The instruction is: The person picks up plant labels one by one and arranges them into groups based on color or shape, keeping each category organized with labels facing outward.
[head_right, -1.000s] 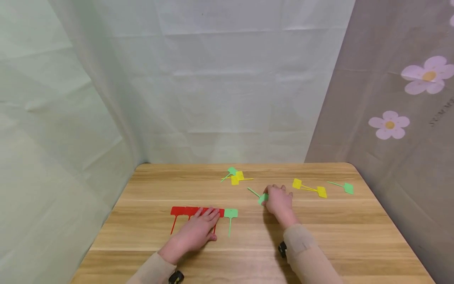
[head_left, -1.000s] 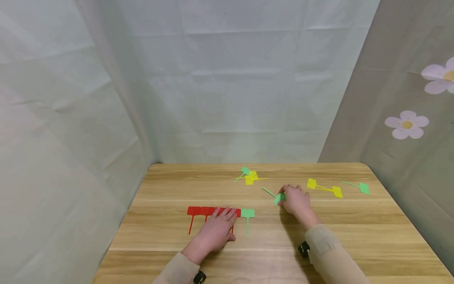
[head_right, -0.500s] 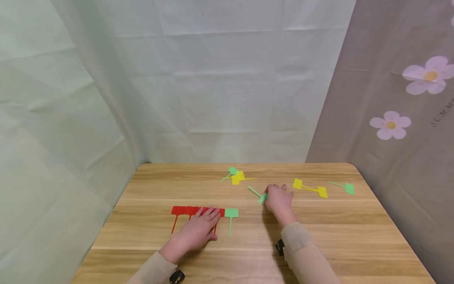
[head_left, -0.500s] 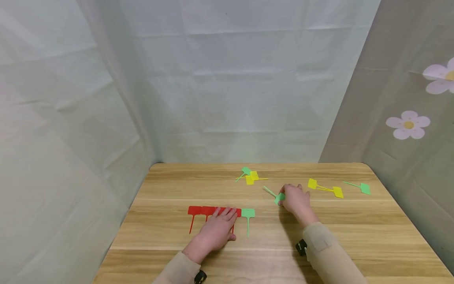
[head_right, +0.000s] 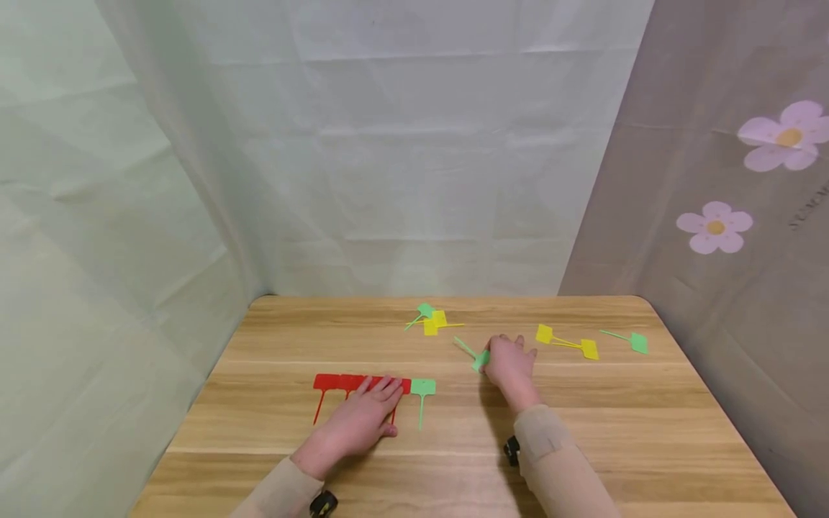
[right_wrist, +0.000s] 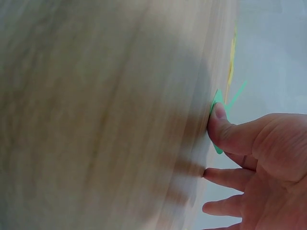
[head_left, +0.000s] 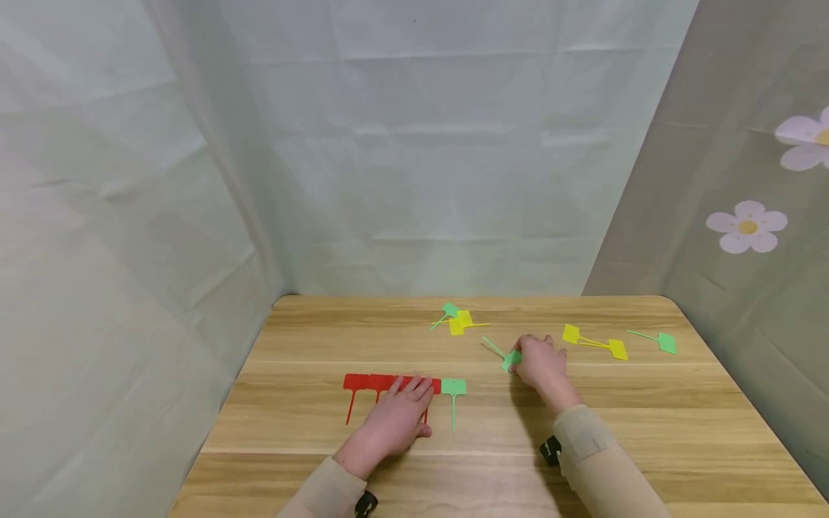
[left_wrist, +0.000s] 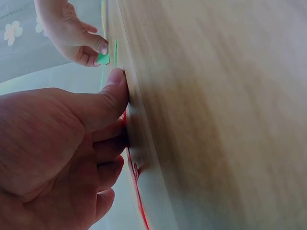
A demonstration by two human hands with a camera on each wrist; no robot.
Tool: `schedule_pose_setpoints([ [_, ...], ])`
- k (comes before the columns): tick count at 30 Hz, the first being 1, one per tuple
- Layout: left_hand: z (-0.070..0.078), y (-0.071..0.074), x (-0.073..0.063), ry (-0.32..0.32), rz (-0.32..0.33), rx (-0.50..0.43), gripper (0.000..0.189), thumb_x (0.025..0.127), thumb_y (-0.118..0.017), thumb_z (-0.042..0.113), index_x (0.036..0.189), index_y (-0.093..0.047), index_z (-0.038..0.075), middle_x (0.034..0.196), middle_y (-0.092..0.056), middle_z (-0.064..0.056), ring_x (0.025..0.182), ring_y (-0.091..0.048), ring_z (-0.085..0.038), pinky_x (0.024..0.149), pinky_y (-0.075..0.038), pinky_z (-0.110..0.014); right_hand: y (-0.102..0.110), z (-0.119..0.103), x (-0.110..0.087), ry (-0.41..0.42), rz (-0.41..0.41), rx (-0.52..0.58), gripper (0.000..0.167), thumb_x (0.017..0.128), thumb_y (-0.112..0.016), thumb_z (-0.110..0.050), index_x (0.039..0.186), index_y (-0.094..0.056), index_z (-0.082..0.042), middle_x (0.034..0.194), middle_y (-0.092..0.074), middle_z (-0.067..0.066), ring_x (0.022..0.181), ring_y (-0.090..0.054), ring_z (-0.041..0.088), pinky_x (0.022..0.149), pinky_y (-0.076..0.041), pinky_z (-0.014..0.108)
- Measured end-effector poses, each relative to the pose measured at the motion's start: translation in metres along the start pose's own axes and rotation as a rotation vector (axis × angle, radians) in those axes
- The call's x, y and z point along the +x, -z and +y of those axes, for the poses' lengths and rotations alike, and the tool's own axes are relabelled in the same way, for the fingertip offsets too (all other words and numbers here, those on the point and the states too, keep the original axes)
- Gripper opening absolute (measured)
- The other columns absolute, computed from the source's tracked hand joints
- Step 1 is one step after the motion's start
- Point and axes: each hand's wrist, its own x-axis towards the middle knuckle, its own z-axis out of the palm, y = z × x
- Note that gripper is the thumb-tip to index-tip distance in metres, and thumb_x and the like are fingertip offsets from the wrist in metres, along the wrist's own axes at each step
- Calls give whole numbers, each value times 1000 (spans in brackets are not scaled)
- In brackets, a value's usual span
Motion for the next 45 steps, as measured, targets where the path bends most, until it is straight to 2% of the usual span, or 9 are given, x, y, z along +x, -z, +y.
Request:
schedule_pose_setpoints([
  [7, 0, 3, 2, 4, -6, -3, 76, 98, -75, 46, 160, -52, 9, 169, -42, -6, 158, -34, -27, 129, -24, -52, 3, 0, 0, -5, -1, 23, 30, 89, -89, -18, 108, -69, -6, 123, -69, 17, 148, -28, 66, 112, -21, 87],
  [33, 0, 3, 1, 7, -26, -18, 76, 98, -75, 46, 160, -51, 10, 170, -41, -5, 159, -34, -26, 129, -24, -53, 2, 3, -2, -3, -9, 6, 37, 89, -89, -22, 115, -71, -3, 126, -68, 15, 146, -33, 64, 111, -25, 86],
  [36, 0, 1, 1, 7, -25, -19, 76, 99, -75, 46, 161, -51, 10, 170, -41, -5, 159, -33, -26, 129, -24, -53, 2, 2, -2, 0, -11, 7, 38, 90, -89, -22, 117, -71, -2, 131, -67, 17, 146, -33, 65, 111, -24, 86],
  [42, 0, 0, 1, 11, -21, -17, 76, 98, -75, 46, 160, -51, 10, 170, -42, -5, 159, -34, -26, 129, -24, -53, 2, 4, -3, 2, -18, 14, 42, 91, -87, -23, 123, -72, -1, 156, -53, 25, 148, -29, 66, 113, -21, 86],
  [45, 0, 0, 1, 13, -18, -23, 76, 98, -75, 46, 160, -51, 10, 169, -42, -5, 158, -34, -26, 129, -24, -53, 1, 5, -3, 5, -15, 15, 42, 92, -87, -23, 123, -72, -1, 159, -49, 26, 148, -28, 65, 112, -21, 86],
])
